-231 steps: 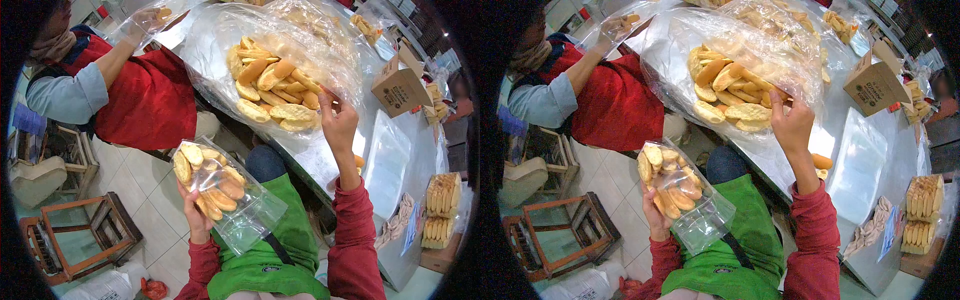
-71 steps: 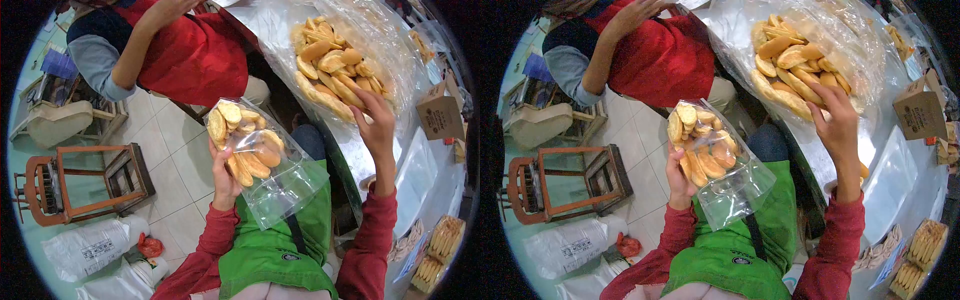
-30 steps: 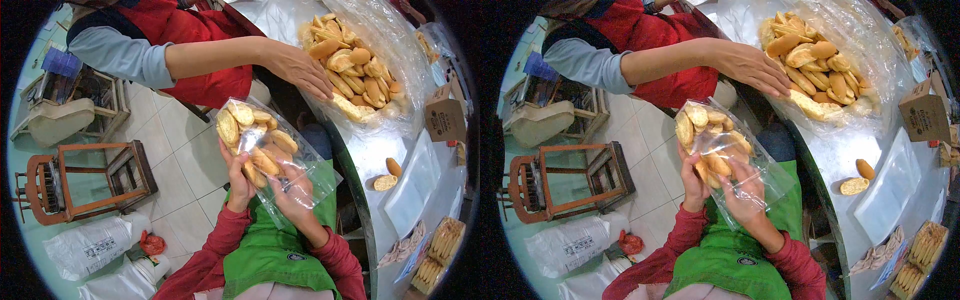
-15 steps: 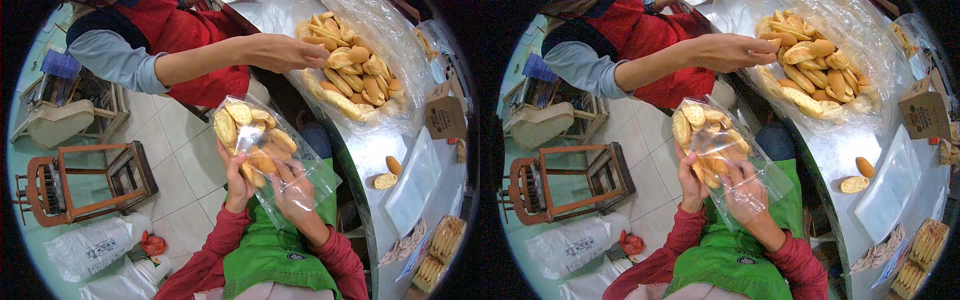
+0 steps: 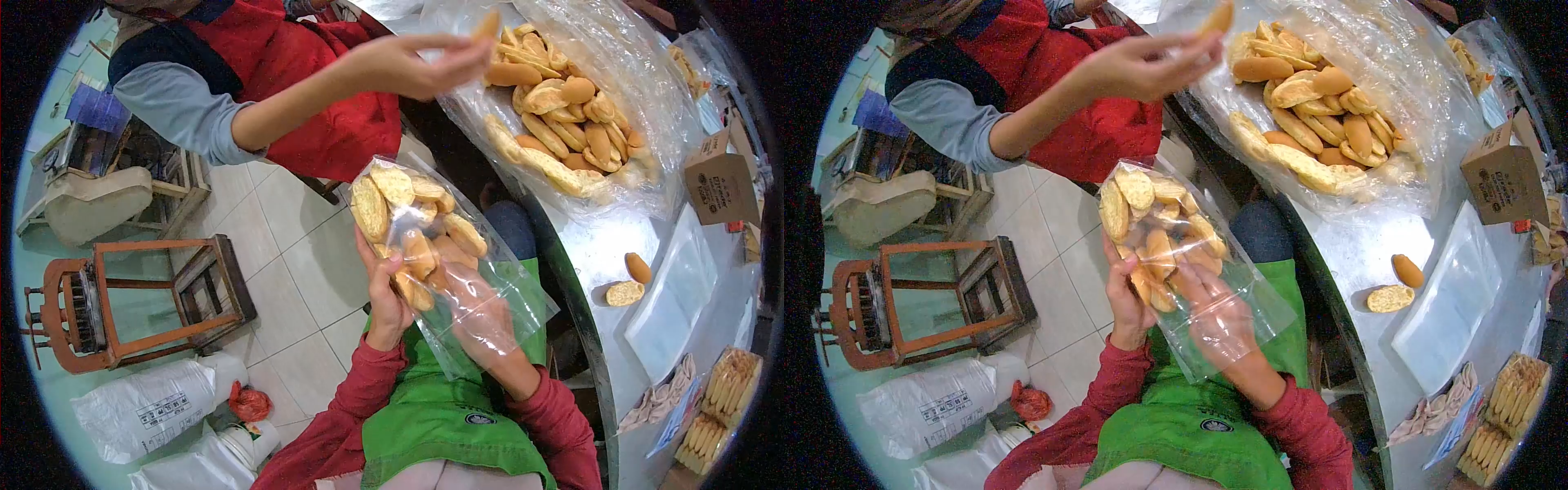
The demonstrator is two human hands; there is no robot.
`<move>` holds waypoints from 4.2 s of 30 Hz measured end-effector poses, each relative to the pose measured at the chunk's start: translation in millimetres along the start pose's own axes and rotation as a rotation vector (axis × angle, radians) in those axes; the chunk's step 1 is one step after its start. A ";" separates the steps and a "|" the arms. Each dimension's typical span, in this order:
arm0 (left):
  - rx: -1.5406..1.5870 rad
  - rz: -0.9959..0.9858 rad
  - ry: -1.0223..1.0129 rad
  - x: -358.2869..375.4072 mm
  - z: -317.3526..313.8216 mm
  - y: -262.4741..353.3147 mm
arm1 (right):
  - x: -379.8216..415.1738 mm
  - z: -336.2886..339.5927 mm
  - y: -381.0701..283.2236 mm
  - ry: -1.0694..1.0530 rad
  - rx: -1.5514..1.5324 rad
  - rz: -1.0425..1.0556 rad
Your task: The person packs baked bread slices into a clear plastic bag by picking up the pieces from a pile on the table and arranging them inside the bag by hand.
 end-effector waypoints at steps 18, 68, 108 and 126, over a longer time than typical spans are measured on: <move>-0.012 0.010 -0.035 1.4 -4.0 -5.1 | -5.2 -0.7 -1.2 0.131 0.103 -0.032; 0.001 -0.072 0.040 -14.1 23.9 13.3 | 523.1 350.6 400.3 0.550 1.048 -1.111; 0.036 0.000 0.080 -16.4 34.4 4.1 | -106.7 185.5 73.3 0.183 0.202 -0.021; 0.038 0.007 0.111 -18.5 38.9 8.2 | -180.0 157.8 103.1 0.267 0.605 0.144</move>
Point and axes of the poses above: each hand's wrist, its own x-axis away from the middle knuckle, its own z-axis out of the back of the hand, y = z × x, the point moved 10 cm from there along -x, towards the middle knuckle, and after that the axes turned 8 degrees about x, right-handed, at the moved point
